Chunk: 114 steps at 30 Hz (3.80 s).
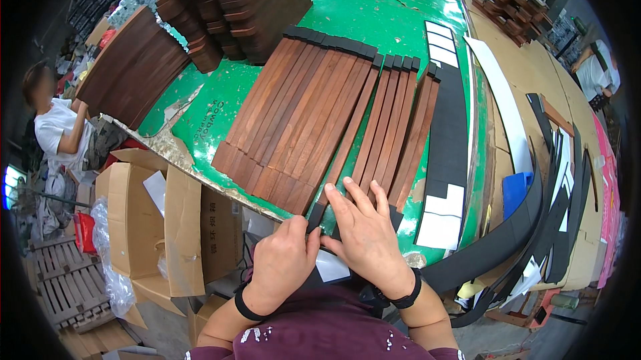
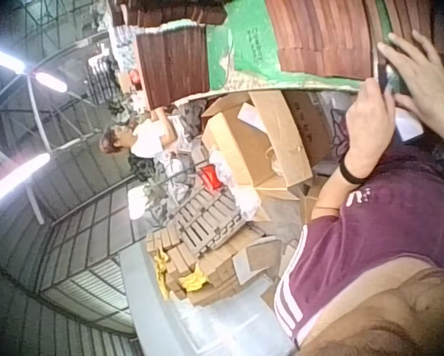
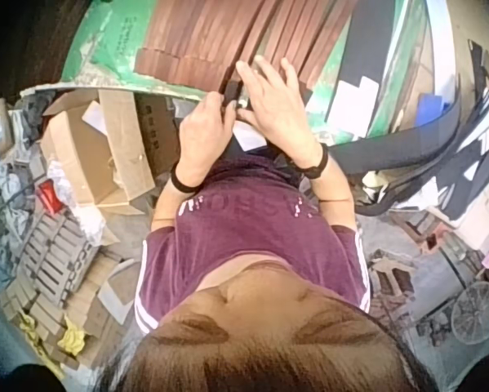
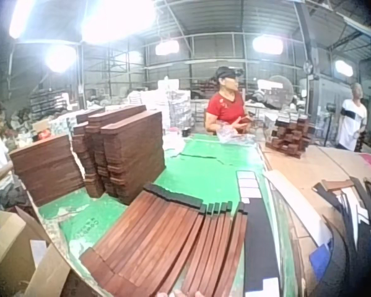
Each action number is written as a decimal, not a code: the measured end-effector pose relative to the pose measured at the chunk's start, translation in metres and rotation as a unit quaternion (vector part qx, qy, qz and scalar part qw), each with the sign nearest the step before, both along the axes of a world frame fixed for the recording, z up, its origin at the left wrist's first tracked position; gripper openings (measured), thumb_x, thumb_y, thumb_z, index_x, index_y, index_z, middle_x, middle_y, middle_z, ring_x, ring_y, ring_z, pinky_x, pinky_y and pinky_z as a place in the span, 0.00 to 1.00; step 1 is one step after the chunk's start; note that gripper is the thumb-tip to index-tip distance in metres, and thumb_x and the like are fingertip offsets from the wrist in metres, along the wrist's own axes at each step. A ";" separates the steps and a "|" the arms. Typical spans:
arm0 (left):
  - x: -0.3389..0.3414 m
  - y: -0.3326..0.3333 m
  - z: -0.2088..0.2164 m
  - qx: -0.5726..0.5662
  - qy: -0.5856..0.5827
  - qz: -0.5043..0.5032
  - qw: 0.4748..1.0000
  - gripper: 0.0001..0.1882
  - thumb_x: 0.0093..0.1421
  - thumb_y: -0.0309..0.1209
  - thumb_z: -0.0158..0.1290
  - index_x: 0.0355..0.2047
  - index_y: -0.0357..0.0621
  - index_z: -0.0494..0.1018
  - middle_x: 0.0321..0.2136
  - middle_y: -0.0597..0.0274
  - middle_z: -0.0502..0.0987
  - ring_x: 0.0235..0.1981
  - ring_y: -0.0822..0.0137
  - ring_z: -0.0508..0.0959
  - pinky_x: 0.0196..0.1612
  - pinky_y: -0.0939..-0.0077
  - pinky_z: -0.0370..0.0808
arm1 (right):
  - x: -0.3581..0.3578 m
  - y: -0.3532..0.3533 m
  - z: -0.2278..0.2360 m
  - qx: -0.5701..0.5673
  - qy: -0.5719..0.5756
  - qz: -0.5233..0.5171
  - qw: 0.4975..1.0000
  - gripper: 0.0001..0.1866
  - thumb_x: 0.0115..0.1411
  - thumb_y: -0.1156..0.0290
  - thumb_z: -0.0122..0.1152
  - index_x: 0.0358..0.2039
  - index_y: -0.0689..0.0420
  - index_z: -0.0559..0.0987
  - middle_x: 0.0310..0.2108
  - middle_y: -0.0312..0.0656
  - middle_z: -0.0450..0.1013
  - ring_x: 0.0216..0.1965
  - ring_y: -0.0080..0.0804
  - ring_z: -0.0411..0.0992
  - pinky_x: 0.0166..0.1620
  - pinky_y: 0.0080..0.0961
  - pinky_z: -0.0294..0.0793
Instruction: The person applies black foam tape to the edges of wooden slats on a green workbench. They peel the backing from the tape, align it along the slat edges, and press it down. The person repeats this process for multiple slats, stacking the finished pieces on the table.
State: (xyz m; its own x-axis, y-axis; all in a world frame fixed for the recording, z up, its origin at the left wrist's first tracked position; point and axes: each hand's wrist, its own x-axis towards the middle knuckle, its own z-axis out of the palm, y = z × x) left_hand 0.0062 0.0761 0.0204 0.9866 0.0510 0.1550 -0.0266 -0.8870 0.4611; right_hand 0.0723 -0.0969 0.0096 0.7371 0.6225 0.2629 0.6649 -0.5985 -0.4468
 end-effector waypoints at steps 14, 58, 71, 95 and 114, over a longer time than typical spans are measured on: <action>0.002 -0.002 -0.003 0.015 -0.010 -0.015 1.000 0.13 0.66 0.32 0.62 0.34 0.41 0.68 0.26 0.50 0.77 0.22 0.47 0.82 0.25 0.55 0.80 | 0.000 0.001 -0.001 0.001 -0.010 -0.003 1.000 0.50 0.53 0.59 0.80 0.74 0.57 0.66 0.66 0.46 0.74 0.72 0.51 0.65 0.74 0.63 0.56; 0.000 0.012 -0.025 -0.044 -0.110 0.002 0.993 0.15 0.62 0.35 0.66 0.32 0.40 0.72 0.26 0.53 0.80 0.24 0.51 0.84 0.26 0.61 0.82 | -0.008 0.014 -0.001 -0.027 -0.071 -0.042 0.996 0.46 0.49 0.62 0.83 0.67 0.61 0.74 0.59 0.45 0.79 0.67 0.47 0.72 0.72 0.60 0.60; -0.005 0.015 -0.020 -0.086 -0.145 0.016 0.986 0.13 0.58 0.30 0.71 0.33 0.42 0.76 0.19 0.62 0.76 0.18 0.62 0.79 0.23 0.67 0.77 | -0.008 0.013 0.002 -0.013 -0.053 -0.041 0.998 0.44 0.47 0.62 0.84 0.64 0.60 0.76 0.58 0.42 0.79 0.66 0.45 0.73 0.71 0.58 0.62; -0.009 0.018 -0.029 -0.114 -0.083 0.008 0.990 0.15 0.65 0.36 0.68 0.35 0.41 0.74 0.25 0.57 0.79 0.23 0.53 0.83 0.24 0.61 0.79 | -0.008 0.013 -0.003 0.001 -0.048 -0.049 0.998 0.46 0.45 0.65 0.86 0.65 0.57 0.76 0.60 0.42 0.79 0.66 0.48 0.73 0.71 0.58 0.62; -0.009 0.016 -0.031 -0.110 -0.091 0.007 0.990 0.14 0.65 0.35 0.67 0.35 0.42 0.74 0.25 0.55 0.79 0.23 0.50 0.83 0.24 0.58 0.79 | -0.007 0.013 -0.003 0.004 -0.047 -0.048 0.998 0.46 0.44 0.65 0.86 0.65 0.57 0.76 0.60 0.42 0.79 0.66 0.48 0.72 0.72 0.57 0.63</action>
